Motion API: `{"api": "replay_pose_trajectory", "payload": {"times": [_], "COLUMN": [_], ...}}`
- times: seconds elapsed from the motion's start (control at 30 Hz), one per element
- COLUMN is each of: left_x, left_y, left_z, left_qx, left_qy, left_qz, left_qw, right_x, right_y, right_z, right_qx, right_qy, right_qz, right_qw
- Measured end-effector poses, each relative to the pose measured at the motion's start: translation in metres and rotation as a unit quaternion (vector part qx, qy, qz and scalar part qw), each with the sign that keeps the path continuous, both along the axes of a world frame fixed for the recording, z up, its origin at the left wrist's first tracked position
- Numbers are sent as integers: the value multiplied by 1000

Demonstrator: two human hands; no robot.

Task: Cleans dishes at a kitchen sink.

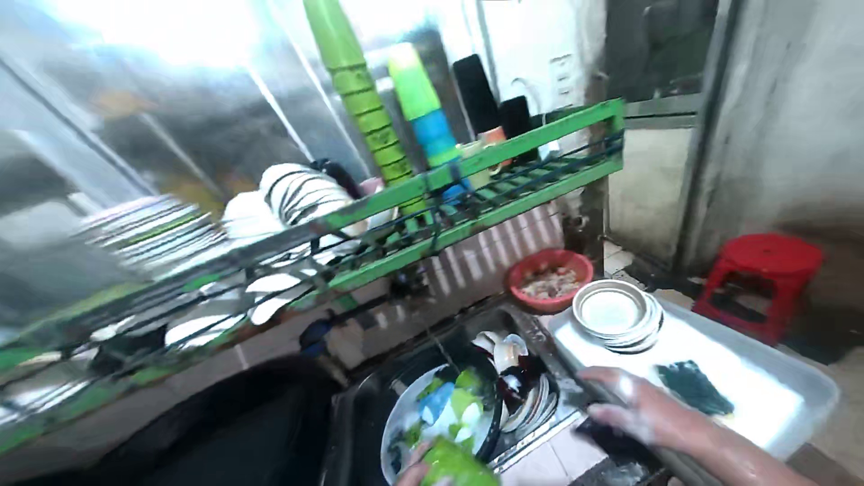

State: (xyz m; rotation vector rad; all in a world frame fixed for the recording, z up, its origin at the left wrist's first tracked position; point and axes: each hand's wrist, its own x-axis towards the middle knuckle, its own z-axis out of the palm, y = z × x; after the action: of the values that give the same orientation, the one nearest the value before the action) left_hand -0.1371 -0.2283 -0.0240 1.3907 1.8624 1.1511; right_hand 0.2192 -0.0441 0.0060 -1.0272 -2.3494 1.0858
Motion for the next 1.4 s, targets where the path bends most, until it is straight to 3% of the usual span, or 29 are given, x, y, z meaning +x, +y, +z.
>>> {"api": "replay_pose_trajectory", "payload": {"times": [0.07,0.13,0.23,0.3,0.4,0.5,0.6,0.67,0.73,0.83,0.9,0.97,1.03,1.1,1.2,1.3,1.33,1.4], "left_x": [60,111,169,195,209,202,195,192,193,216,241,255,259,257,268,287,290,287], "left_y": [48,86,133,160,192,209,214,217,220,217,210,209,208,208,210,193,190,196], "left_z": [32,50,65,68,57,49,42,40,34,31,28,11,7,15,23,23,19,16], "left_qx": [48,84,29,-24,-35,-10,50,82,122,92,-24,-86,-103,-125,-134,-80,-64,-71], "left_qy": [-8,-49,-125,-132,-101,1,6,-80,-240,-530,-605,-575,-496,-466,-455,-307,-271,-302], "left_qz": [-107,-170,-158,-118,-56,-56,-98,-109,-104,-46,-9,-36,-26,23,52,-54,-84,-135], "left_qw": [993,981,979,984,993,998,994,987,957,842,796,813,862,876,879,947,957,941], "right_x": [-12,-7,15,32,56,75,90,93,90,80,79,84,92,102,89,54,50,55], "right_y": [-3,2,9,9,7,12,24,39,52,59,63,70,76,74,51,45,51,70], "right_z": [10,8,9,17,8,-20,-36,-34,-37,-45,-53,-60,-53,-34,-5,1,4,18], "right_qx": [-70,-122,-172,-79,4,-90,-39,-22,-56,-91,-95,-102,-152,-177,-66,126,147,40], "right_qy": [15,81,137,22,-146,-160,-172,-201,-258,-313,-337,-333,-275,-119,68,111,97,79], "right_qz": [85,110,42,-21,-84,-66,-31,-62,-92,-101,-89,-92,-133,-195,-244,-187,-178,-210], "right_qw": [994,983,975,996,986,981,984,977,960,940,933,933,940,957,965,968,968,974]}}
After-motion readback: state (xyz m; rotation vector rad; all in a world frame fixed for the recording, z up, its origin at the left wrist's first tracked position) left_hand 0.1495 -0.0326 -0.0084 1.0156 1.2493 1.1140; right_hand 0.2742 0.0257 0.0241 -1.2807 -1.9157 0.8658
